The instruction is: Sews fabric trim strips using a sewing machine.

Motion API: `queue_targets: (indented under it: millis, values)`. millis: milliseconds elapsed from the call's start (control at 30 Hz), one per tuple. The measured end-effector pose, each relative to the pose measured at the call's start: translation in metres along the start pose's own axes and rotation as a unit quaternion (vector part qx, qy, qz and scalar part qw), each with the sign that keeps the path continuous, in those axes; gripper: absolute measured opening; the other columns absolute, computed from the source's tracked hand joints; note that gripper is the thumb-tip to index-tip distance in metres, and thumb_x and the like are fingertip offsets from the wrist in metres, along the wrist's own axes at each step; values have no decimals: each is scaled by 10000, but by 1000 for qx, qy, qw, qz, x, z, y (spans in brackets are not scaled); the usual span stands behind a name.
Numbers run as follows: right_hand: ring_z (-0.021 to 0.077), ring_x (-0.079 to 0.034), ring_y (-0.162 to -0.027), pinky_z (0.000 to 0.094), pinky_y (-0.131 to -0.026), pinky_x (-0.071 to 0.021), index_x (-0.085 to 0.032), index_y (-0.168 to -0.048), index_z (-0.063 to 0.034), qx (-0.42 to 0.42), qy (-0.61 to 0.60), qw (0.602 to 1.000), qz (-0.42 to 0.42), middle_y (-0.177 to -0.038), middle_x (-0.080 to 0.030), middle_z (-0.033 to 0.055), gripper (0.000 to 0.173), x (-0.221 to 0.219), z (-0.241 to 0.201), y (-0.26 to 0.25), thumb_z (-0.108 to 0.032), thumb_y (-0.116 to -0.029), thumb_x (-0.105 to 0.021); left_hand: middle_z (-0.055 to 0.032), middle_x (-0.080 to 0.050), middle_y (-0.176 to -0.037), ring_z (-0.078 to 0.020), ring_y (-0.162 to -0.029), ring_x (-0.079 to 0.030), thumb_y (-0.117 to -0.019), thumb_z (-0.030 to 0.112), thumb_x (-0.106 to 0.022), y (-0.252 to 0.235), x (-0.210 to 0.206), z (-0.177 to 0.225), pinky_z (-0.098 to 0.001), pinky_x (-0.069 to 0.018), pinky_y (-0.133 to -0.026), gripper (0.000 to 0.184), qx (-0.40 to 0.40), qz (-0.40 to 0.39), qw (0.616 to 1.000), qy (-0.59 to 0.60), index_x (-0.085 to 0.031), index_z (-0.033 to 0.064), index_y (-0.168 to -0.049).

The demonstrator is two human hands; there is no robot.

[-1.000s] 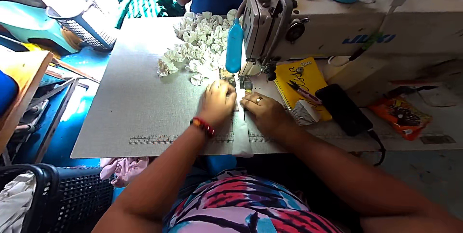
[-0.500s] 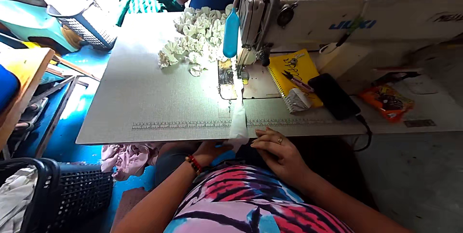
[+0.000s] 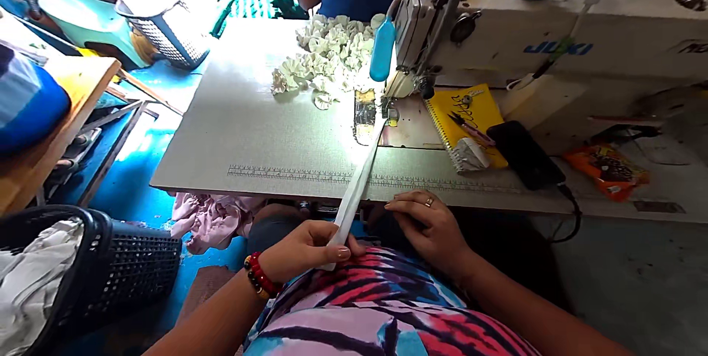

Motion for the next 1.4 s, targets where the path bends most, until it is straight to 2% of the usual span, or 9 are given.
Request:
queue_targets:
  millis: [67,167,400,667,900,1033,1200,1267,1400]
  values:
    - [147,-660,-1074,268,-968,-517,-782,-1056,-113,13,-16,1000,-2,-1067,-740,67,199,0,-7,-3,-142,-992,-596,46,-709,-925,-5,-866,-662,-988,258,-671,6,-4,8,-195,-550,-783,177,-26,52,987,-147,-696,94,-926]
    - [164,-672,-1088,307,-973,-523,-775,-1065,-115,62,-9,998,-10,-1083,-751,68,207,-1,-20,-13,-147,-1016,-577,-63,-668,-906,-100,-897,-625,-1008,333,-613,24,-10,26,-254,-512,-801,344,-82,169,875,-446,-657,52,-814]
    - [194,-663,-1175,392,-1036,-504,-782,-1114,-149,152,-13,987,-45,-1111,-763,29,217,-20,-55,-55,-178,-1025,-586,-82,-651,-873,-113,-826,-610,-968,196,-597,36,-18,42,-214,-490,-732,268,-160,263,779,-546,-621,69,-733]
    - [163,-696,-1000,389,-925,-514,-795,-1055,-176,227,24,970,-89,-1008,-766,3,219,-27,-72,-72,-151,-1023,-579,-80,-630,-831,-120,-780,-585,-945,142,-578,28,-23,52,-215,-467,-701,249,-211,241,768,-555,-577,72,-706]
    - [199,-707,-930,382,-894,-537,-732,-987,-122,248,98,962,-57,-950,-755,48,180,5,-67,-30,-96,-1016,-557,-58,-639,-840,-171,-866,-623,-1001,223,-524,-4,-33,58,-305,-498,-817,288,-272,84,790,-544,-593,108,-746]
    - [151,-734,-953,309,-880,-571,-743,-935,-149,175,72,980,-61,-968,-780,25,211,6,-33,13,-108,-1006,-549,-107,-718,-1042,-251,-1031,-675,-1020,239,-519,-73,9,48,-468,-541,-891,295,-130,176,817,-533,-748,54,-1014]
    - [145,-747,-949,277,-854,-593,-744,-923,-143,188,60,975,-99,-953,-781,30,216,10,-27,7,-83,-1000,-552,-116,-558,-1488,-331,-1407,-477,-972,87,-511,-194,67,42,-609,-340,-1134,476,19,186,825,-533,-591,99,-1441]
    - [158,-750,-958,285,-857,-600,-743,-930,-125,206,60,969,-120,-955,-779,42,206,12,-22,-4,-69,-1001,-557,-39,-523,-1538,-299,-1462,-411,-964,96,-464,-222,78,43,-640,-274,-1143,519,64,190,815,-543,-586,181,-1462]
    - [199,-751,-973,345,-898,-608,-741,-967,-88,218,71,964,-136,-965,-769,70,196,11,4,-31,-53,-1005,-552,14,-598,-1444,-273,-1427,-431,-958,147,-456,-240,90,38,-622,-291,-1097,456,49,185,786,-587,-701,251,-1328]
Point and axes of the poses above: each hand's wrist, its own y-axis away from the middle knuckle, its own x-axis out of the back of the hand, z = x × y, the point moved 3 cm from there along -y, towards the middle knuckle
